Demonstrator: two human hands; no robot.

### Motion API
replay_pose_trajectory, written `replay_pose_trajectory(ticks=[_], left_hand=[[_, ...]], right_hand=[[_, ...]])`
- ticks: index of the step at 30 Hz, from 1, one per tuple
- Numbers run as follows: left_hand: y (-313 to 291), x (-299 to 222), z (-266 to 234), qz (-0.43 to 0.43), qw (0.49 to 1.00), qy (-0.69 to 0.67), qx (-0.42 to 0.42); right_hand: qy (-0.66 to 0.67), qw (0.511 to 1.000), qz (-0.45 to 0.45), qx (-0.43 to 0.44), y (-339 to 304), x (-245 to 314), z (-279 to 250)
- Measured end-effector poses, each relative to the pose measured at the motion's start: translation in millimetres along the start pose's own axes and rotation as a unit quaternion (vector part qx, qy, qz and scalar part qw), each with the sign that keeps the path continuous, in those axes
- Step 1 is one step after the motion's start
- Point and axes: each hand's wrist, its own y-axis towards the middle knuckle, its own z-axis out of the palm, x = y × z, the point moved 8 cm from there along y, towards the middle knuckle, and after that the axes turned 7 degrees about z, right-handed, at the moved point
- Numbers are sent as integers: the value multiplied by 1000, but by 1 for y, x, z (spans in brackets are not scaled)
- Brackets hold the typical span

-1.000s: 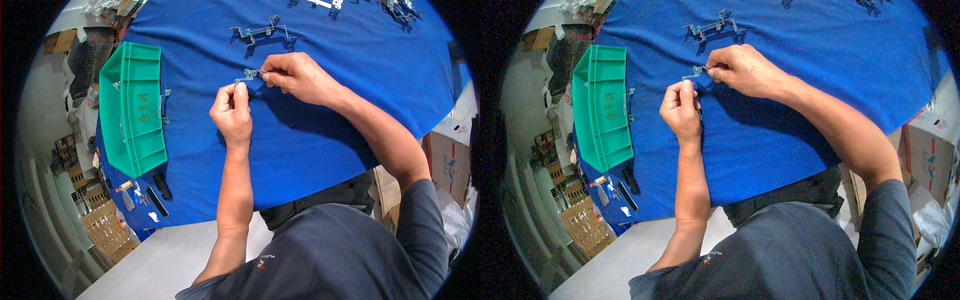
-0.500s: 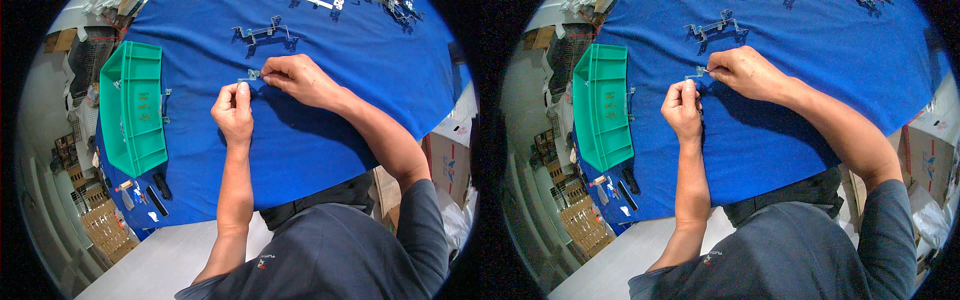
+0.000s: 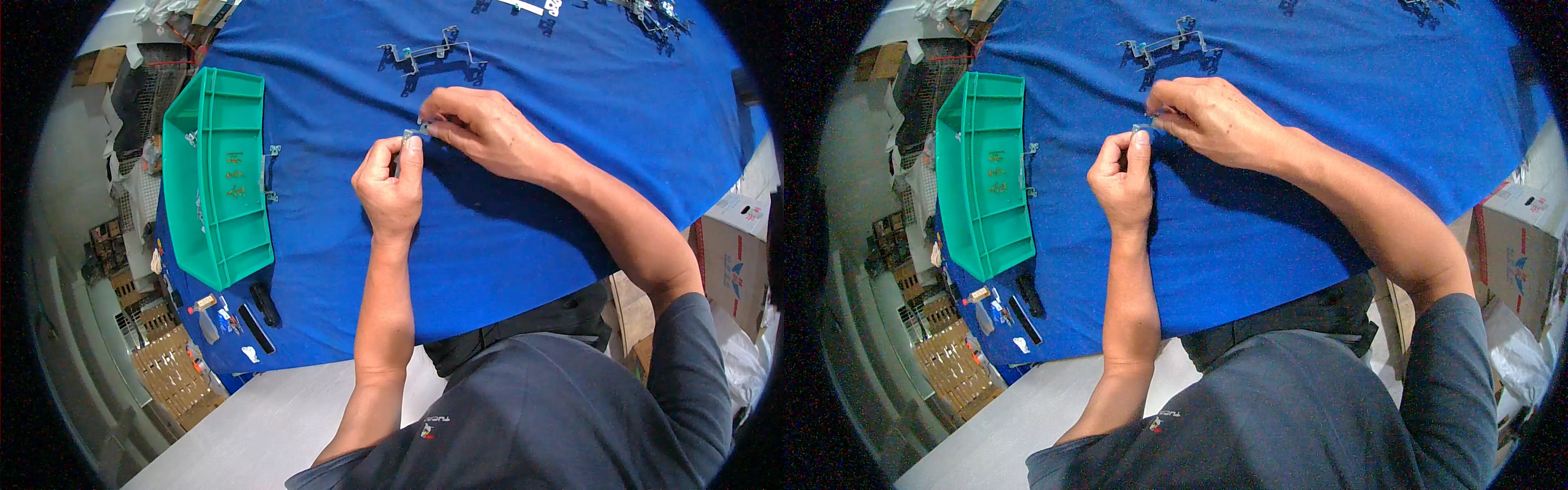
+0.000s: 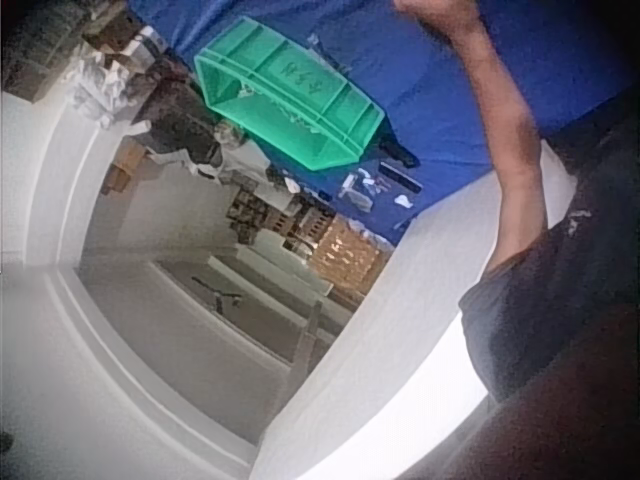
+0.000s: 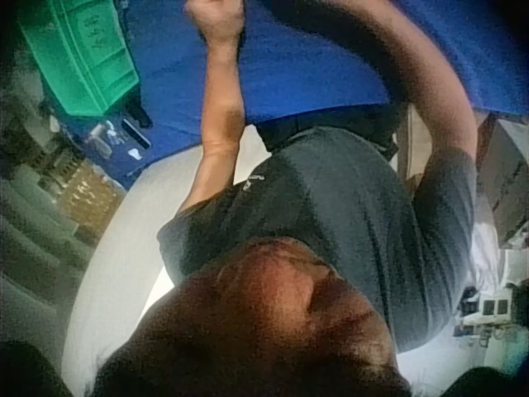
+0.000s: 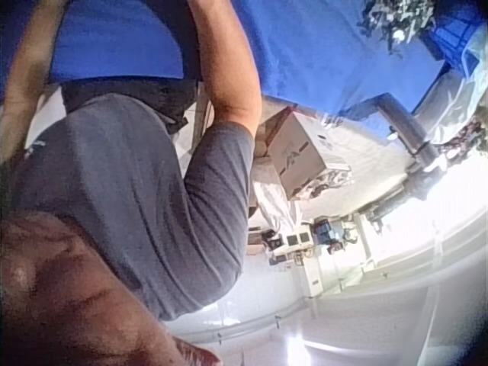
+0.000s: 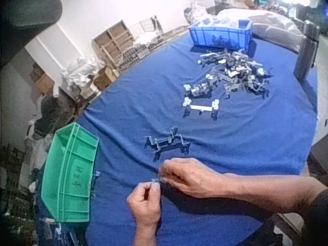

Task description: The person picks up a metal bracket and a small metal piece by hand, joins them together, and places the assembly into a green bin before repeating the process.

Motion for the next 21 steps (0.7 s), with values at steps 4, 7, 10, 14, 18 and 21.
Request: replay_pose_trajectory(ticks=[4,7,10,14,18,21], left_hand=[[1,-9,2,33,999,19,3],[-1,1,-2,21,1000,11,-5],[-2,4,-4,-23,998,-53,-26],[-3,6,-5,-42,995,-83,-32],[-2,8,-5,-25,998,-56,-20],[-2,9,-4,-32,997,-62,-19]], right_hand=[[-20,995,-78,-64,-5,11,-7],[21,995,-35,-94,1,10,-18],[38,997,69,-5,1,-9,-6],[54,991,117,47,-2,-13,5],[38,993,101,45,-1,-10,3],[-4,998,62,25,0,-7,2]])
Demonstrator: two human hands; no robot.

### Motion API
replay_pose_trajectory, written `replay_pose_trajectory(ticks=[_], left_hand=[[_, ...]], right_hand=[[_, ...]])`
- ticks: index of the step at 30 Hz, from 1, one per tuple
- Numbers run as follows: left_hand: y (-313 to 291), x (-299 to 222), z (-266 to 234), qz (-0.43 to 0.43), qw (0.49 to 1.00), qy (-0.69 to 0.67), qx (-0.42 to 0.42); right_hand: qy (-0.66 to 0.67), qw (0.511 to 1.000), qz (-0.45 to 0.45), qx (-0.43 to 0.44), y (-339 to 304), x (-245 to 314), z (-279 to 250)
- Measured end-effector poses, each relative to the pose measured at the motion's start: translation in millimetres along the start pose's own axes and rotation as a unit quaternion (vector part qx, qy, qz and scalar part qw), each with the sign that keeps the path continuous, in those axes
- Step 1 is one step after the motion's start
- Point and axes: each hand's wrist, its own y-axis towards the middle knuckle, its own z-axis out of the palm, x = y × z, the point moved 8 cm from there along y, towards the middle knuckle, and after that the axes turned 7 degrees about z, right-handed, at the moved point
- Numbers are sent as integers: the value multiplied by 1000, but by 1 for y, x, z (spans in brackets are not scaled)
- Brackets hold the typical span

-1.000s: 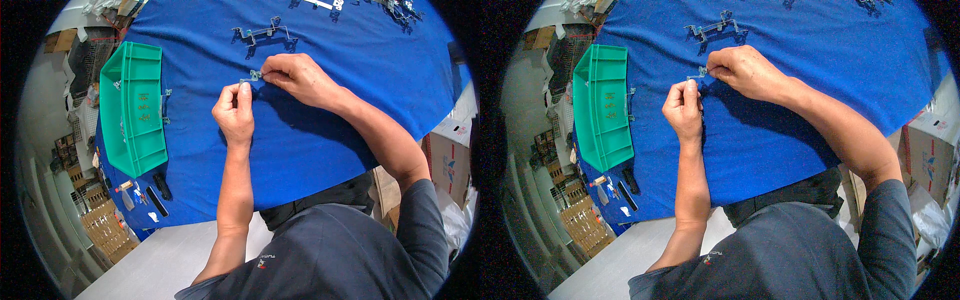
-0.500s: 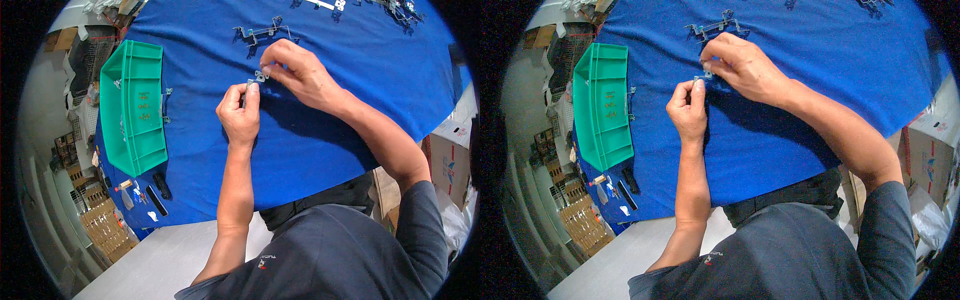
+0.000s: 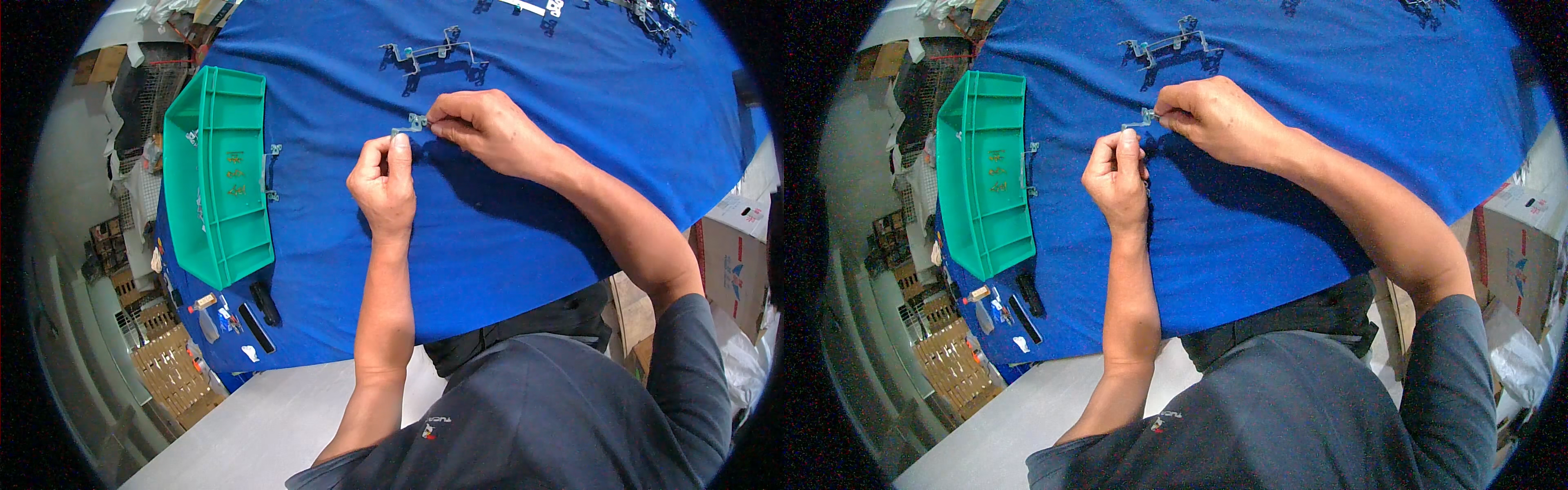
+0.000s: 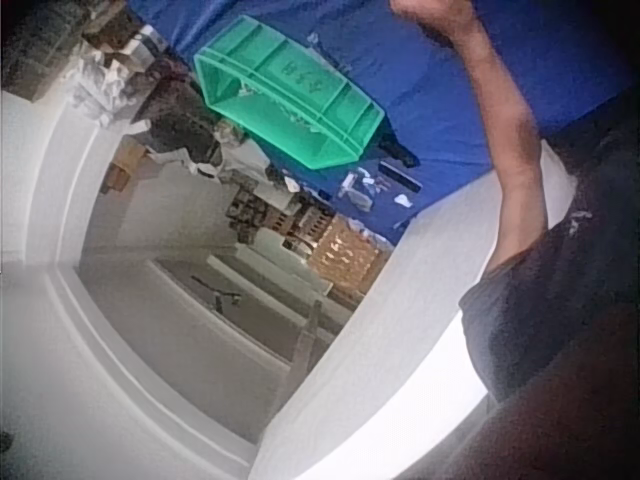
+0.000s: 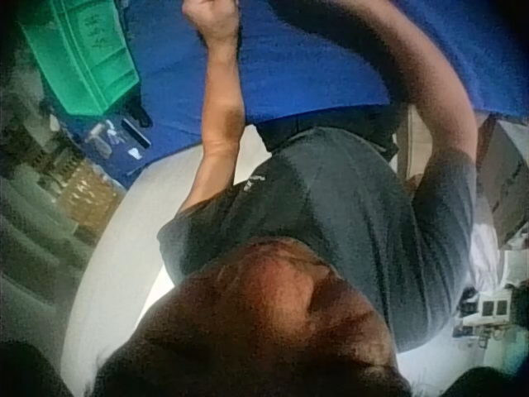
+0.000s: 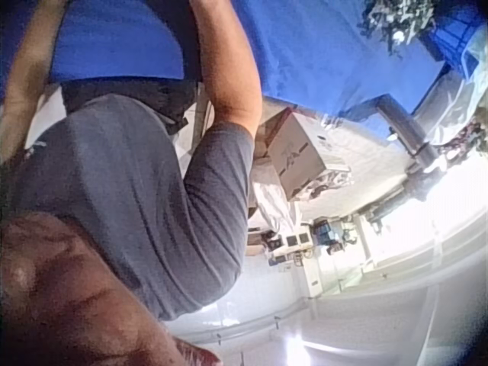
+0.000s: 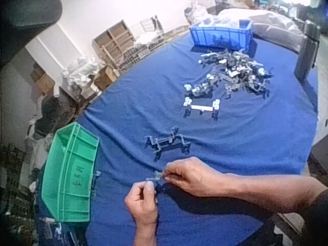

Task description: The person picks up a metal bracket and a small metal piece by hand, joins them together, and places the assembly into a green bin before repeating the process.

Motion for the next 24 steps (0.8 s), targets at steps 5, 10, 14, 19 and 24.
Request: replay_pose_trajectory(ticks=[5,10,14,19,24], left_hand=[[-1,-3,3,-5,1000,26,3],[2,-18,8,58,993,101,25],[1,-14,6,82,992,97,26],[-2,-3,-1,-11,999,-26,-17],[0,-2,-1,0,1000,-9,-13]], right_hand=[[28,999,-20,-33,-2,2,-2],[-22,996,-77,-31,-2,4,-2],[37,989,-94,-112,-2,17,-19],[80,993,79,34,0,-14,2],[61,994,79,34,-1,-7,2]])
